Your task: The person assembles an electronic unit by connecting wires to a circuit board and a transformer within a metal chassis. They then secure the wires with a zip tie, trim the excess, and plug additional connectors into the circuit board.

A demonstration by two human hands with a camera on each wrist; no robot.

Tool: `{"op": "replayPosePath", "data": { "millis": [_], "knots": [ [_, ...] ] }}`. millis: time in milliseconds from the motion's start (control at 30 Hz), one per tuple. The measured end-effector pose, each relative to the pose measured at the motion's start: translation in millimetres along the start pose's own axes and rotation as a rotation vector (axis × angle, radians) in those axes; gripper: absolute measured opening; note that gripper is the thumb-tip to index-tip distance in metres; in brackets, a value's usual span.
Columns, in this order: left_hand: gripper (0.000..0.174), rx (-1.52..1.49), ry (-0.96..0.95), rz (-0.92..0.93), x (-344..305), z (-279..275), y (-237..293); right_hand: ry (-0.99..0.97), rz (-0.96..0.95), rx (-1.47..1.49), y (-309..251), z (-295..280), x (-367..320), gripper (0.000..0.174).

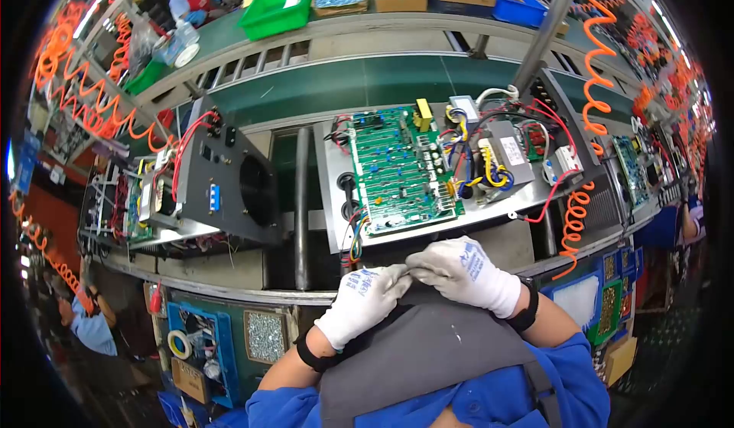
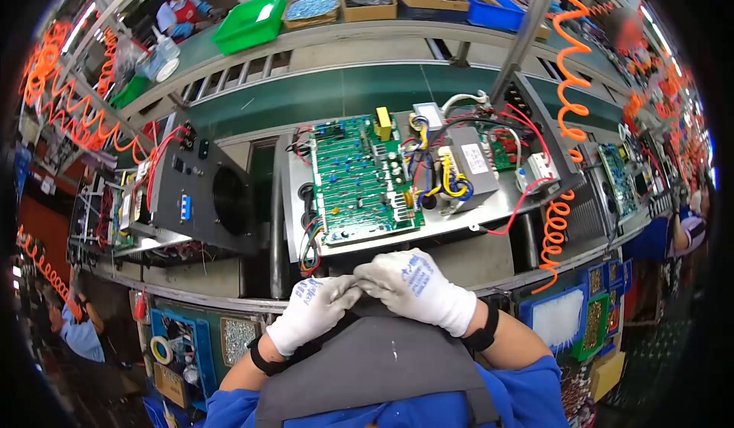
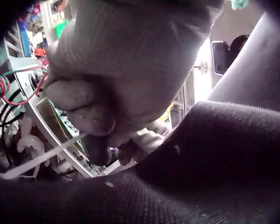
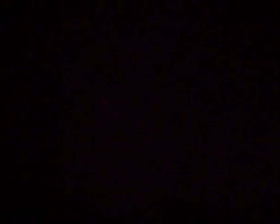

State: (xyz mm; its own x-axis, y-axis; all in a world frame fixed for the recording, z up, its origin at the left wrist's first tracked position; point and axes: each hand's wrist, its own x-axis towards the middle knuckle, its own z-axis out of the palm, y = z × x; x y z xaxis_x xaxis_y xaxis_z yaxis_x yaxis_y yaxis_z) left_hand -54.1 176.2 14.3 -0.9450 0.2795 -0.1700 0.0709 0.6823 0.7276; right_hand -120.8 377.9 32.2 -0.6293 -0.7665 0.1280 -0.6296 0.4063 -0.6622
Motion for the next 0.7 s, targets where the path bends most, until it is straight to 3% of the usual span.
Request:
{"op": "replayPosePath", "data": {
  "millis": [167,233,267,300,333,367,433,467,500,533,567,600,633,700],
  "knots": [
    [0.025,0.007,-0.003,-0.037,-5.5,9.8,1.3,-0.135,-0.107,-0.166,5.4,-3.4,-0.4,0.016],
    [0.025,-0.096,0.25,0.123,-10.3,9.1,-3.5,-0.241,-0.031,-0.202,12.1,-12.5,-0.9,0.014],
    [0.021,-0.184,0.416,0.021,-18.0,-2.4,-6.0,-0.029,-0.022,0.007,28.0,-13.5,-7.8,0.013],
    [0.02,-0.446,0.598,-0.13,-27.6,-15.4,-8.2,-0.035,0.183,0.397,36.6,-17.3,-7.7,0.017],
    [0.023,-0.708,0.709,-0.356,-34.4,-28.8,-10.4,-0.062,0.233,0.565,35.9,-25.1,-1.3,0.02],
    [0.035,-0.652,0.832,-0.269,-34.2,-20.7,-48.8,-0.085,0.286,0.74,34.1,-31.1,7.2,0.024],
    [0.048,-0.576,0.651,-0.478,-31.3,-20.8,-60.8,-0.155,0.032,0.608,29.3,-16.5,29.5,0.022],
    [0.057,-0.241,0.603,-0.377,-26.3,-14.8,-62.5,-0.216,-0.029,0.585,26.7,-6.2,39.3,0.02],
    [0.063,-0.461,0.495,-0.495,-23.8,-8.6,-54.9,-0.277,-0.09,0.558,23.0,1.0,47.7,0.019],
    [0.064,-0.699,0.539,-0.426,-19.4,7.9,-65.4,-0.435,0.141,0.694,14.3,1.6,49.8,0.018],
    [0.065,-0.938,0.574,-0.343,-17.0,27.0,-87.3,-0.485,0.214,0.695,12.4,-0.2,49.5,0.019],
    [0.067,-0.921,0.642,-0.352,-15.5,33.6,-102.6,-0.528,0.179,0.66,19.5,-2.6,48.5,0.021],
    [0.067,-1.094,0.572,-0.41,-19.0,32.3,-118.7,-0.575,0.152,0.621,27.6,-5.7,46.6,0.022],
    [0.068,-1.0,0.604,-0.457,-28.5,15.4,-99.3,-0.578,0.153,0.653,27.0,-12.1,48.5,0.019]
  ]
}}
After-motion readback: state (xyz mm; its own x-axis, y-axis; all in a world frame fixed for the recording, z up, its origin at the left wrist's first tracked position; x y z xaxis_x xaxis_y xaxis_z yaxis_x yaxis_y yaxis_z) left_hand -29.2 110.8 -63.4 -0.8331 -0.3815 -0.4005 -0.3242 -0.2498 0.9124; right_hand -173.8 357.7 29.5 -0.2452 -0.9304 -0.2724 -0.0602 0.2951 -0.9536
